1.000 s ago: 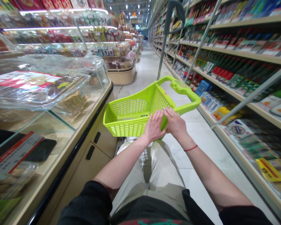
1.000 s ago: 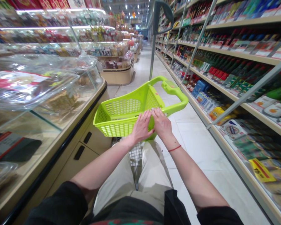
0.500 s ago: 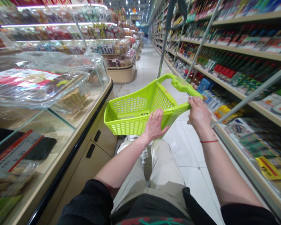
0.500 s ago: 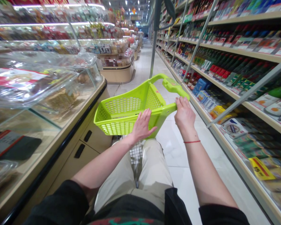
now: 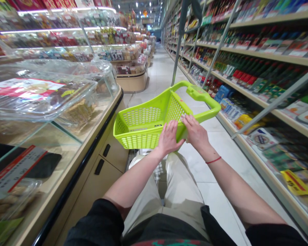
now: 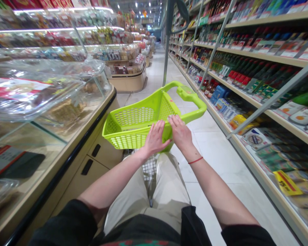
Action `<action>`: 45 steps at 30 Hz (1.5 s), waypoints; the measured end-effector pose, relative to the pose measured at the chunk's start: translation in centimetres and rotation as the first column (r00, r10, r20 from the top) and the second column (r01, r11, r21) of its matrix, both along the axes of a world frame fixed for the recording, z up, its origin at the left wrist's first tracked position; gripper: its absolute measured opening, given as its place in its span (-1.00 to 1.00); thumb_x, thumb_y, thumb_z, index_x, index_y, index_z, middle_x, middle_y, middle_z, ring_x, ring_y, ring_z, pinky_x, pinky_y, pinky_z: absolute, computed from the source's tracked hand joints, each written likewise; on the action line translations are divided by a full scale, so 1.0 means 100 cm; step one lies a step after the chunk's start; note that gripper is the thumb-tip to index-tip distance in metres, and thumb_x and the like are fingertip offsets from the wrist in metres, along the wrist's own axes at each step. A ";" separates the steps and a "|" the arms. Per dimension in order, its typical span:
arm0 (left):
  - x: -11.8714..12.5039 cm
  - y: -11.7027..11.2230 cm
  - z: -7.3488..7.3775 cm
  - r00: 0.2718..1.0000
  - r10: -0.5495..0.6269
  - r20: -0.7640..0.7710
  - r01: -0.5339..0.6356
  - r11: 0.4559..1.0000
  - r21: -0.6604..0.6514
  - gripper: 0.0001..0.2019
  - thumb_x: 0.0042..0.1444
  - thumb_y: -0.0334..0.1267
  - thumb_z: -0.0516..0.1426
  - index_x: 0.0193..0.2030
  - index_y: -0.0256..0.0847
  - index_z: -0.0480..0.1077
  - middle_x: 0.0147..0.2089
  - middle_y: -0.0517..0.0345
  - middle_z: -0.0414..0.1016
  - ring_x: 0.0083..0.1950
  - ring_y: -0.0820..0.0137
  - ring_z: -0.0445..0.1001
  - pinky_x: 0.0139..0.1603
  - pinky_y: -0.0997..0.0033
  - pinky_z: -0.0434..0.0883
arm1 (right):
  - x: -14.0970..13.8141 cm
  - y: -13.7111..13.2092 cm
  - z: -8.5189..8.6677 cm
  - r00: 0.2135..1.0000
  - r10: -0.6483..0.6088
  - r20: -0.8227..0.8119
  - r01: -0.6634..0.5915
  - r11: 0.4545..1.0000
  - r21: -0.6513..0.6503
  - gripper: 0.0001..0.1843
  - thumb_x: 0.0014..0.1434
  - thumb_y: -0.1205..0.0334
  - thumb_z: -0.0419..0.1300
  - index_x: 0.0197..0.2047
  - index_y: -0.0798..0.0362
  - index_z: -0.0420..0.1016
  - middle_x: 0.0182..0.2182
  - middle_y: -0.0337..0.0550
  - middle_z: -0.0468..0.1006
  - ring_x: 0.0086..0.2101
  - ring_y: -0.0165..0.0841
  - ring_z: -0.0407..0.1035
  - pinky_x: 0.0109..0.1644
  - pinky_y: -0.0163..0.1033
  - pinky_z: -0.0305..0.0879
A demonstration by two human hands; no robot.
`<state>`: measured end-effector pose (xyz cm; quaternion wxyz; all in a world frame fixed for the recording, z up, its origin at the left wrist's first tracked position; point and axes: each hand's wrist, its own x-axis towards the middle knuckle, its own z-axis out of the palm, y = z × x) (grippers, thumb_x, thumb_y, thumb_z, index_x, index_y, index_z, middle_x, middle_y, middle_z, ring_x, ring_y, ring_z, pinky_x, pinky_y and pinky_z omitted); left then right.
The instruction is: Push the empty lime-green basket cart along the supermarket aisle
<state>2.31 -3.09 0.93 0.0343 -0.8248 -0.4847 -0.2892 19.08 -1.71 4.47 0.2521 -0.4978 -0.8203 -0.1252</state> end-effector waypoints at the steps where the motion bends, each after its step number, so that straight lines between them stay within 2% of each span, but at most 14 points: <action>1: 0.000 0.000 0.000 1.000 -0.001 0.006 0.001 1.000 0.007 -0.14 0.25 0.11 0.08 0.49 -0.46 -0.05 0.52 -0.35 0.09 0.59 0.04 -0.01 0.57 -0.08 -0.06 | 0.010 0.003 0.004 1.000 -0.016 -0.005 0.016 1.000 0.010 -0.34 0.24 0.56 0.00 0.39 0.14 0.32 0.37 0.10 0.35 0.40 -0.14 0.15 0.41 0.03 0.27; 6: 0.000 0.000 0.000 1.000 -0.007 0.009 0.007 1.000 0.006 -0.13 0.26 0.13 0.07 0.51 -0.43 -0.08 0.52 -0.33 0.10 0.59 0.05 -0.01 0.57 -0.07 -0.04 | 0.060 0.024 0.027 0.986 -0.142 -0.087 0.146 0.988 0.040 -0.44 0.29 0.47 -0.02 0.31 0.17 0.44 0.32 0.11 0.42 0.36 -0.11 0.24 0.42 0.05 0.24; 10: 0.001 0.000 0.002 1.000 -0.001 -0.004 0.001 1.000 -0.014 -0.11 0.25 0.14 0.08 0.49 -0.50 -0.05 0.53 -0.35 0.08 0.59 0.04 -0.01 0.58 -0.04 -0.05 | 0.072 0.033 0.037 0.956 -0.244 -0.165 0.252 0.967 0.033 -0.47 0.32 0.39 -0.03 0.29 0.14 0.47 0.29 0.09 0.46 0.34 -0.08 0.27 0.41 0.10 0.25; 13: 0.001 0.000 0.001 1.000 0.001 -0.001 -0.001 1.000 -0.012 -0.10 0.24 0.15 0.09 0.49 -0.50 -0.06 0.53 -0.34 0.07 0.59 0.04 -0.01 0.58 -0.03 -0.07 | 0.057 0.030 0.032 0.938 -0.296 -0.182 0.307 0.951 0.033 -0.44 0.32 0.41 -0.05 0.34 0.19 0.39 0.33 0.14 0.41 0.36 -0.08 0.22 0.42 0.07 0.22; 17: 0.000 -0.001 0.000 1.000 0.004 0.009 -0.003 1.000 -0.002 -0.10 0.23 0.15 0.10 0.49 -0.47 -0.06 0.53 -0.33 0.08 0.59 0.05 0.00 0.58 -0.03 -0.07 | 0.021 0.016 0.016 0.938 -0.322 -0.124 0.328 0.944 0.033 -0.42 0.32 0.44 -0.07 0.37 0.27 0.33 0.39 0.21 0.28 0.41 -0.05 0.10 0.42 0.02 0.22; 20: 0.000 -0.001 0.000 1.000 0.006 0.007 -0.006 1.000 0.000 -0.10 0.22 0.13 0.11 0.49 -0.48 -0.05 0.53 -0.35 0.09 0.58 0.03 -0.01 0.58 -0.04 -0.06 | -0.002 0.006 0.004 0.972 -0.223 -0.079 0.226 0.974 0.024 -0.39 0.30 0.49 -0.07 0.38 0.21 0.32 0.40 0.16 0.29 0.42 -0.08 0.10 0.41 0.03 0.25; 23: 0.000 -0.001 0.000 1.000 0.007 0.013 -0.007 1.000 0.002 -0.10 0.21 0.11 0.13 0.48 -0.48 -0.05 0.51 -0.36 0.12 0.58 0.03 0.00 0.58 -0.05 -0.04 | -0.009 0.001 -0.002 0.994 -0.091 -0.054 0.091 0.996 -0.003 -0.34 0.26 0.53 -0.06 0.41 0.19 0.26 0.40 0.16 0.29 0.42 -0.12 0.10 0.40 0.05 0.27; 27: 0.000 -0.003 0.001 1.000 0.007 0.025 -0.008 1.000 0.007 -0.10 0.22 0.13 0.11 0.50 -0.44 -0.08 0.51 -0.34 0.12 0.58 0.04 0.01 0.57 -0.06 -0.03 | 0.012 0.007 0.005 0.998 -0.047 -0.031 0.048 0.999 0.008 -0.31 0.23 0.55 -0.02 0.42 0.17 0.24 0.38 0.13 0.33 0.41 -0.14 0.11 0.44 0.04 0.22; 30: 0.000 -0.003 0.001 1.000 0.003 0.021 -0.003 1.000 0.005 -0.11 0.24 0.14 0.09 0.50 -0.43 -0.09 0.52 -0.34 0.11 0.58 0.04 0.00 0.57 -0.06 -0.04 | 0.042 0.019 0.021 0.989 -0.138 -0.046 0.139 0.990 0.021 -0.37 0.26 0.53 -0.03 0.38 0.21 0.32 0.35 0.15 0.37 0.40 -0.11 0.15 0.43 0.02 0.21; 33: -0.001 -0.003 0.001 1.000 0.001 0.017 -0.001 1.000 -0.011 -0.10 0.24 0.15 0.09 0.50 -0.45 -0.10 0.52 -0.36 0.10 0.59 0.03 -0.01 0.57 -0.08 -0.04 | 0.068 0.030 0.037 0.972 -0.212 -0.105 0.216 0.976 0.028 -0.42 0.28 0.50 -0.04 0.32 0.17 0.40 0.34 0.09 0.40 0.38 -0.06 0.18 0.41 0.10 0.24; 36: -0.001 -0.002 0.000 1.000 0.001 0.023 0.000 1.000 -0.013 -0.10 0.23 0.15 0.10 0.51 -0.43 -0.09 0.52 -0.35 0.09 0.59 0.03 -0.02 0.57 -0.08 -0.04 | 0.076 0.036 0.043 0.953 -0.244 -0.180 0.253 0.967 0.023 -0.42 0.27 0.51 -0.06 0.29 0.16 0.45 0.32 0.09 0.42 0.37 -0.02 0.19 0.40 0.15 0.23; 38: 0.000 -0.001 0.000 1.000 0.000 0.024 0.000 1.000 -0.009 -0.10 0.23 0.15 0.10 0.50 -0.44 -0.09 0.53 -0.34 0.09 0.59 0.03 -0.03 0.58 -0.07 -0.06 | 0.068 0.035 0.039 0.943 -0.258 -0.212 0.265 0.964 0.007 -0.43 0.28 0.50 -0.06 0.29 0.22 0.44 0.32 0.16 0.41 0.37 0.01 0.18 0.41 0.16 0.21; 41: 0.001 -0.002 0.000 1.000 0.010 0.024 -0.010 1.000 -0.007 -0.08 0.22 0.16 0.11 0.49 -0.49 -0.06 0.52 -0.36 0.09 0.59 0.03 -0.01 0.59 -0.04 -0.07 | 0.039 0.028 0.024 0.945 -0.237 -0.226 0.246 0.969 0.011 -0.45 0.31 0.48 -0.07 0.30 0.26 0.42 0.34 0.23 0.37 0.40 0.01 0.14 0.41 0.15 0.21; 45: 0.001 -0.002 0.001 1.000 0.015 0.019 -0.014 1.000 -0.022 -0.10 0.20 0.10 0.11 0.48 -0.52 -0.05 0.52 -0.38 0.09 0.59 0.02 -0.02 0.59 -0.05 -0.07 | -0.011 0.011 0.002 0.973 -0.142 -0.182 0.145 0.989 0.006 -0.42 0.28 0.51 -0.07 0.32 0.17 0.41 0.33 0.15 0.41 0.39 -0.09 0.16 0.40 0.08 0.26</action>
